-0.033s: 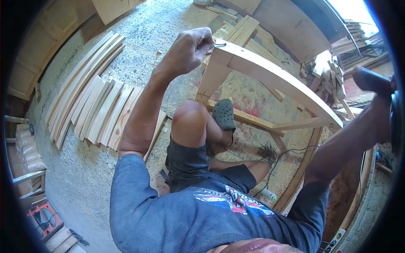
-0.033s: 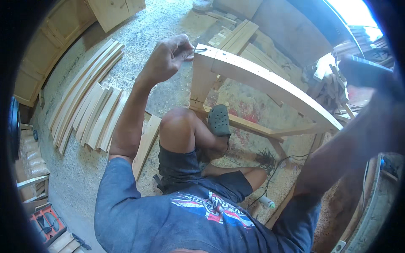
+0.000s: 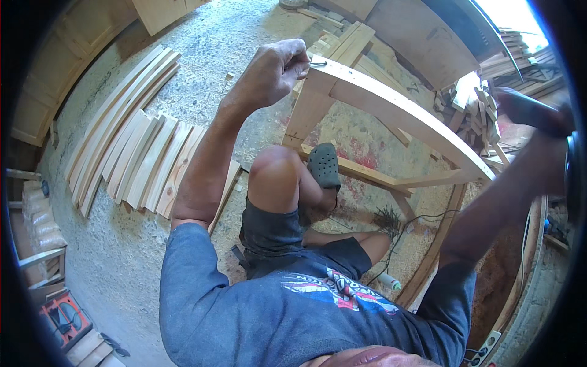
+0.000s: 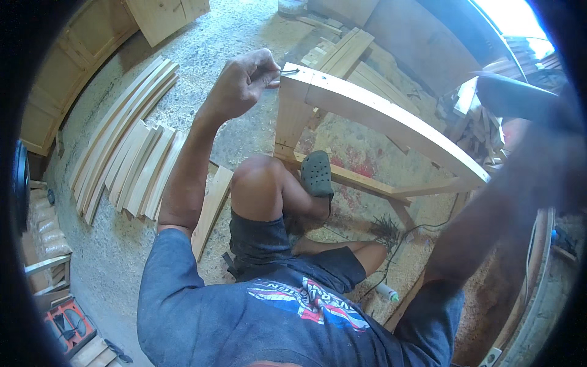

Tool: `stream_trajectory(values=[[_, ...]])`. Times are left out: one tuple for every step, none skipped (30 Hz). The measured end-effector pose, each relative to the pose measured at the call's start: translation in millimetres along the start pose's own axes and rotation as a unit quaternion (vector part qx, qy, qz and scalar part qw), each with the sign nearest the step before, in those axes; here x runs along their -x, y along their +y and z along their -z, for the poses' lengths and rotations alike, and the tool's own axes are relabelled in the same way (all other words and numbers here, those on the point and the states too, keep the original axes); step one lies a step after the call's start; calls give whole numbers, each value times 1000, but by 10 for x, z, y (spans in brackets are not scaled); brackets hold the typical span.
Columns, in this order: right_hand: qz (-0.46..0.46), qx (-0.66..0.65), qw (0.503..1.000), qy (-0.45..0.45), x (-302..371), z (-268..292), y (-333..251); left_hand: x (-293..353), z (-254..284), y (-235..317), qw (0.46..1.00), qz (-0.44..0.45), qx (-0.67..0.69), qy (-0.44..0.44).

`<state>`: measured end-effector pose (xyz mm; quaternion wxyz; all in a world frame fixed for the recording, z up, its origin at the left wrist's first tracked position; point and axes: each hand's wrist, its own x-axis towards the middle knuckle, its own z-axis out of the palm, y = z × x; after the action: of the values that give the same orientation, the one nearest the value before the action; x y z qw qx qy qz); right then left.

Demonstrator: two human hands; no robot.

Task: The recorder is assembling a wooden frame using a hammer and nails, applying glue to joints.

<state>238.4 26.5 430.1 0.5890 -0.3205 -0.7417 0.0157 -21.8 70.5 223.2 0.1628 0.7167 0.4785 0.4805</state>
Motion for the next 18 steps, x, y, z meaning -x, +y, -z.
stream_trajectory(values=[[-92,137,975,-148,135,-87,56,0,0,4,1000,-7,10,8],[-197,289,863,-364,277,-163,140,2,15,15,1000,9,26,-4],[-237,327,739,-539,489,-248,264,23,8,36,999,23,26,-2],[-160,235,829,-482,550,-177,376,12,31,48,1000,12,5,-16],[-80,160,858,-481,635,-125,483,-11,45,61,1000,-13,-22,-14],[-29,55,902,-427,729,-56,545,-2,45,82,999,-11,-30,0],[-133,-23,887,-441,740,91,591,11,52,97,1000,2,-7,15],[-221,-91,891,-386,802,142,610,12,20,120,999,11,18,30],[-241,-57,885,-394,806,211,622,-5,-4,125,998,34,37,41],[-220,-65,917,-327,817,264,603,-3,-24,134,998,4,40,56],[-189,-74,934,-292,815,294,576,1,-52,137,997,-25,3,73],[-213,-107,933,-269,809,328,540,4,-72,142,993,-61,-34,93],[-219,-106,940,-240,813,326,505,4,-89,144,994,-55,-34,91],[-242,-99,939,-222,808,348,474,1,-107,147,994,-63,-46,82],[-255,-100,938,-211,818,352,449,-1,-119,151,993,-77,-55,75],[-257,-91,939,-211,814,372,439,0,-127,155,993,-74,-58,73],[-253,-92,939,-211,821,399,436,-2,-130,160,994,-68,-49,74],[-258,-86,938,-213,826,425,442,-1,-133,165,995,-63,-38,73]])
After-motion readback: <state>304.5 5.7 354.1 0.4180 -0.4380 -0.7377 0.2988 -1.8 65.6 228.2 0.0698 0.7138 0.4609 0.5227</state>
